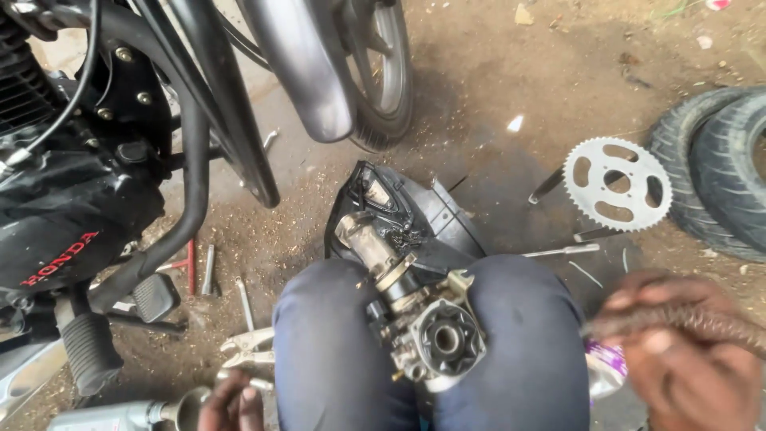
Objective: The person sits on the ground with a motorcycle carburetor in their lap and disassembles it by hand, removing the float chamber cover and float, then uses a screwdriver to loosen parts and separates the spring and other internal components.
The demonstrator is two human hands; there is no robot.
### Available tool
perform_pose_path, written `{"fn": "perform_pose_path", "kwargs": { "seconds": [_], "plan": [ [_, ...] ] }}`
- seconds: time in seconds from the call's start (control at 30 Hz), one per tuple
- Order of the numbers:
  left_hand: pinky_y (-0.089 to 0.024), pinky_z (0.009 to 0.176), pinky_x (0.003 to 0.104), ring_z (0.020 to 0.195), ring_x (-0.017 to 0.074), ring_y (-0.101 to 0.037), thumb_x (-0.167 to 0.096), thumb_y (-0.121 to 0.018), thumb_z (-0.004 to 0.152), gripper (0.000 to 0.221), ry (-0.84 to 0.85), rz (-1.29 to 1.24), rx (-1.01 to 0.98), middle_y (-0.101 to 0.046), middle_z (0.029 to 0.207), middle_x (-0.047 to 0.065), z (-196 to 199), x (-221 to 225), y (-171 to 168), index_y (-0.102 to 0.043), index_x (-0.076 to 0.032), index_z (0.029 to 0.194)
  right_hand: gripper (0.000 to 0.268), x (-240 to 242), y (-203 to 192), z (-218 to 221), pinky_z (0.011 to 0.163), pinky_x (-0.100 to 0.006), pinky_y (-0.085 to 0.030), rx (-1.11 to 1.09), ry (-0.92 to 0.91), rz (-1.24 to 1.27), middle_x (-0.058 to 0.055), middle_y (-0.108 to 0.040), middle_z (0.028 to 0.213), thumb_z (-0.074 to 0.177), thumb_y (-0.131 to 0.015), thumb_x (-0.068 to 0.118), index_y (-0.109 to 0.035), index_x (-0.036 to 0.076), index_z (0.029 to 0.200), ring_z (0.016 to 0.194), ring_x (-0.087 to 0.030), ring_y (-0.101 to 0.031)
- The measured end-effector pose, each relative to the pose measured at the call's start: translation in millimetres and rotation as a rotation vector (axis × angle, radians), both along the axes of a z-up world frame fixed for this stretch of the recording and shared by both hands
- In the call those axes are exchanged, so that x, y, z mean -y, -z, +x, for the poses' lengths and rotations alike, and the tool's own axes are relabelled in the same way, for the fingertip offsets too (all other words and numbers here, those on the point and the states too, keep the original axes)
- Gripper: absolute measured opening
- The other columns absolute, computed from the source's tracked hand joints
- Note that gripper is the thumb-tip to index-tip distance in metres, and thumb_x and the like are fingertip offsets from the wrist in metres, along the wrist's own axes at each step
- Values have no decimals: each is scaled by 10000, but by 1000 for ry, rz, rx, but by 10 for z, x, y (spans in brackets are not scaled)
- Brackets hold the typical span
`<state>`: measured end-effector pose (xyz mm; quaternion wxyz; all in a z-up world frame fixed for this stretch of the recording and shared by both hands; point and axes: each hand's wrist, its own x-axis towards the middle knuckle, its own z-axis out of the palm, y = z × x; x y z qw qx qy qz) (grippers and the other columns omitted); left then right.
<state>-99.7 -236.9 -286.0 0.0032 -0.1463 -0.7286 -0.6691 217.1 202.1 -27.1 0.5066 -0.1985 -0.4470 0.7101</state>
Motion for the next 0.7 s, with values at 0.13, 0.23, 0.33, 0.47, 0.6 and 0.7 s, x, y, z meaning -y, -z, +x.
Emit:
{"fn": "perform_pose_path", "kwargs": {
  "seconds": [0.13,0.23,0.33,0.47,0.6,0.7],
  "plan": [
    [-554,992,407,1117,254,-661,-260,-680,999,394,18,-3,-94,-649,1173,162,89,-1121,-1245,-585,30,1249,258,422,-245,-211,847,-488,-650,302,-128,175,-223,-743,1115,833,-706,-68,-689,-39,1088,987,-318,-752],
    [-548,1013,406,1119,255,-660,-249,-672,982,347,74,-119,-353,-646,1166,155,258,-1348,-1699,-623,14,1204,272,565,-365,-458,873,-452,-649,450,-199,291,-201,-754,1144,811,-733,-68,-700,-24,1078,1052,-294,-754],
    [-543,1041,422,1131,261,-666,-225,-678,957,289,100,-239,-498,-658,1135,145,331,-1377,-1849,-674,-5,1143,315,602,-447,-667,898,-378,-622,539,-270,434,-162,-751,1151,796,-767,-57,-711,0,1100,1086,-250,-733],
    [-566,1012,407,1145,250,-669,-182,-685,956,241,76,-192,-388,-658,1124,147,339,-1318,-1799,-698,-4,1119,342,633,-505,-808,819,-286,-619,794,-256,559,-81,-741,1102,746,-830,2,-756,57,1075,1003,-170,-746],
    [-569,995,397,1171,259,-646,-147,-680,960,236,71,-84,-266,-632,1158,156,270,-1248,-1642,-689,9,1137,338,619,-547,-843,759,-271,-628,903,-266,520,-60,-715,1073,717,-848,25,-776,78,1043,948,-149,-755],
    [-546,1035,402,1183,258,-634,-131,-687,954,240,71,-52,-232,-621,1169,150,246,-1232,-1612,-686,14,1145,336,604,-527,-805,782,-274,-627,884,-311,496,-64,-705,1078,722,-840,27,-775,78,1048,952,-155,-760]
  ]
}}
